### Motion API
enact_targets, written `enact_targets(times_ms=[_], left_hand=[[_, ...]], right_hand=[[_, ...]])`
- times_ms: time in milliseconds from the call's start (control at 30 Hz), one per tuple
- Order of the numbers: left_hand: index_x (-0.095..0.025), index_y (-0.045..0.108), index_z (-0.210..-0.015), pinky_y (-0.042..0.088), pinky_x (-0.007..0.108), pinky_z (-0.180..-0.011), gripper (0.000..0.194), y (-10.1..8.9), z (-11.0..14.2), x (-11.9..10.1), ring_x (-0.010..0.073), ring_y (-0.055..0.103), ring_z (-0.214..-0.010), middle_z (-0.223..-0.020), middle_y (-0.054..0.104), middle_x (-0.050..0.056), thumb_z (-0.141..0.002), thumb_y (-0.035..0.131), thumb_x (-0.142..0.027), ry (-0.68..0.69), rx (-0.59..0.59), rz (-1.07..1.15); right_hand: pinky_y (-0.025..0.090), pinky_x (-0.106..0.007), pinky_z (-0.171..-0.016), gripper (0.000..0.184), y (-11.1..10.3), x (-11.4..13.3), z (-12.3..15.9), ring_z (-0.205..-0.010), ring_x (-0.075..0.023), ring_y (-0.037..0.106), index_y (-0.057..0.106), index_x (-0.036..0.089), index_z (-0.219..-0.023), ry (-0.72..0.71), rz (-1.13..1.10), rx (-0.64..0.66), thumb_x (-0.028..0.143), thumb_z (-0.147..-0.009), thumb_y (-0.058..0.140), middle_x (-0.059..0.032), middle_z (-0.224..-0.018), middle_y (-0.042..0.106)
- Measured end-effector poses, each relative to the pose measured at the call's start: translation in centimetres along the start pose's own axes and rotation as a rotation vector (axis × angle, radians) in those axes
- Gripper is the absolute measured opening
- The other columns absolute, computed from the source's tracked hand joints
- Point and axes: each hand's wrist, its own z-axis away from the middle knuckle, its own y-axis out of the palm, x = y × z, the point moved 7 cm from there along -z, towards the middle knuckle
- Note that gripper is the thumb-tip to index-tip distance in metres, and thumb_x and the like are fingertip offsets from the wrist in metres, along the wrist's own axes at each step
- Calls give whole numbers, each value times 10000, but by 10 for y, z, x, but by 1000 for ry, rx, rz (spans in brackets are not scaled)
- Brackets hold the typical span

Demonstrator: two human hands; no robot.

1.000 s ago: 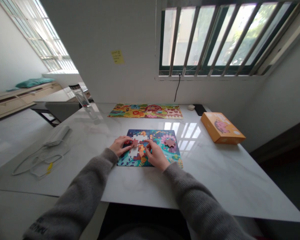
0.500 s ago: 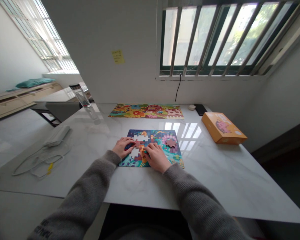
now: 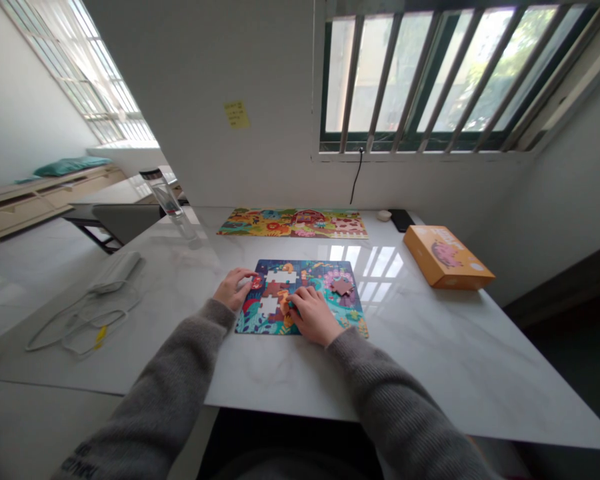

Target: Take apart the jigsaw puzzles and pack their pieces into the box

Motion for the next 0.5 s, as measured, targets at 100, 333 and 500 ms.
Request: enact_targets(times_ms=[100,333,500], left_hand=[[-194,691,-992,473,378,-934,218,-3,1,7,222,589,-973,-977,647,61,-870,512,-212,-34,-5,-24],[-260,716,-1015,423,412,-951,199,18,5,2,255,550,-1044,-1077,642,49,-848,653,-348,-83,130,-188],[-318,729,-1010,396,435,-948,201,22,6,-2,275,520,-1081,-1134,606,38,-827,685,-390,-143,167,-261]], right_hand=[[420,-402,-939,188,0,0,0,-1029,-246,476,616,207,-1111,2,5,8,208,-957,508,-93,-1088,594],[406,-380,-947,178,1,0,0,-1056,-234,468,613,210,-1107,9,29,26,208,-957,516,-80,-1095,589],[406,-378,-938,162,2,0,-1,-1049,-236,473,615,221,-1090,9,50,23,216,-960,518,-71,-1084,589]])
